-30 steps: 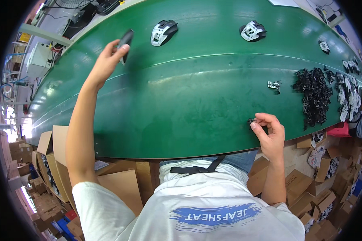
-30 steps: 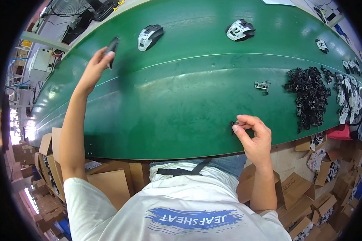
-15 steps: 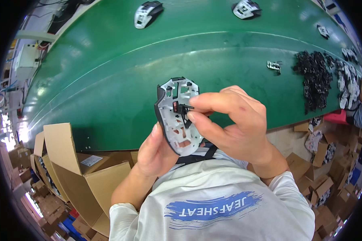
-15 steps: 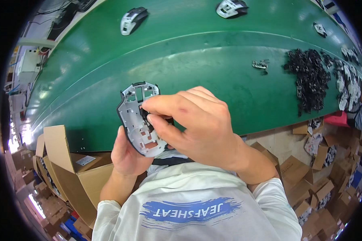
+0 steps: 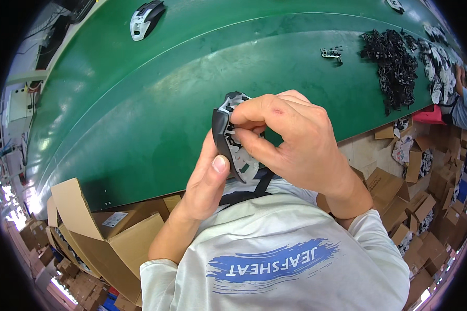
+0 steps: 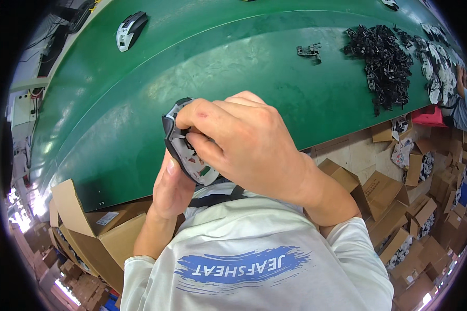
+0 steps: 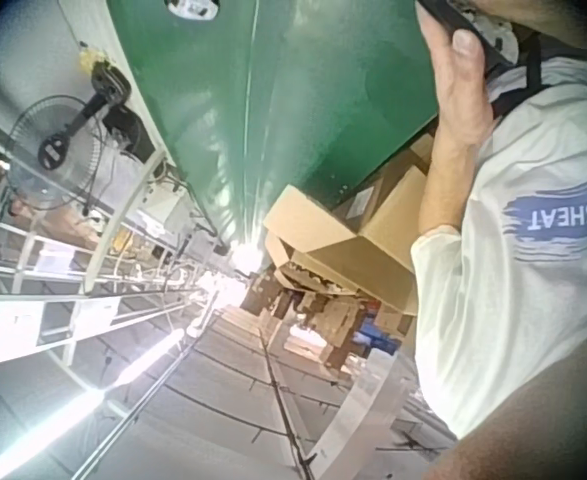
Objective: The person assembles computer mouse casings by taking mouse shells from a box, inserting small black plastic components into each shell by hand, and placing the assembled shells onto a conveyor.
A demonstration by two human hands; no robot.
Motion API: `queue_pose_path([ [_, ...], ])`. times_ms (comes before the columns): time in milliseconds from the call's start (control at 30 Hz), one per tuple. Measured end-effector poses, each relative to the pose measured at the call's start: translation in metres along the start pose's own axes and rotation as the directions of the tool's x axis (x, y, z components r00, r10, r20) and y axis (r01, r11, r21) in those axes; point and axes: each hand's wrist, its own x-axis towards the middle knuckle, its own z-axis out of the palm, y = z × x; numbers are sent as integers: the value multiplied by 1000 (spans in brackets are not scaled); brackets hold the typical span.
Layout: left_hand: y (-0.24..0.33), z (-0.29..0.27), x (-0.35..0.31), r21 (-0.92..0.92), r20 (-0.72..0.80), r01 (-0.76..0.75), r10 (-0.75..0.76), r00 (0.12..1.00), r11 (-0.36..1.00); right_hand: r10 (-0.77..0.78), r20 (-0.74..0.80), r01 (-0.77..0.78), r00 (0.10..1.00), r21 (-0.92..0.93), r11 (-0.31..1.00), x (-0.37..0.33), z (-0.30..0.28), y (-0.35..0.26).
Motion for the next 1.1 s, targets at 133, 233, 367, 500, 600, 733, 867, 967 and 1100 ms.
queue_pose_path([
  [133,3,-1,-5,-130,-57,26,-34,998,991,31,38,-29,999,-42,999,-1,-4,-10],
  [233,-4,1,-12,-387,-103,20,-65,993,922,-40,-4,40,999,-69,997,-8,-8,2],
  [367,-15,-11,-16,-434,-126,32,-96,987,901,-60,83,66,995,-67,996,-9,-12,9],
  [500,-8,-15,-13,-508,24,51,-45,999,860,372,146,-384,917,577,721,-18,2,9],
  [600,-2,-11,-5,-575,22,48,-44,999,816,411,198,-423,890,692,584,-20,7,13],
  [733,9,12,-1,54,-342,18,2,940,998,355,34,-316,934,538,781,-22,9,15],
  [867,-1,11,8,112,-461,-8,60,885,994,275,-2,-243,961,462,853,-26,16,16],
  [967,-6,11,8,150,-488,20,56,871,989,206,6,-195,979,357,914,-31,18,12],
  [1100,-20,9,11,332,-488,-25,194,851,943,158,-34,-144,987,267,953,-32,31,4],
])
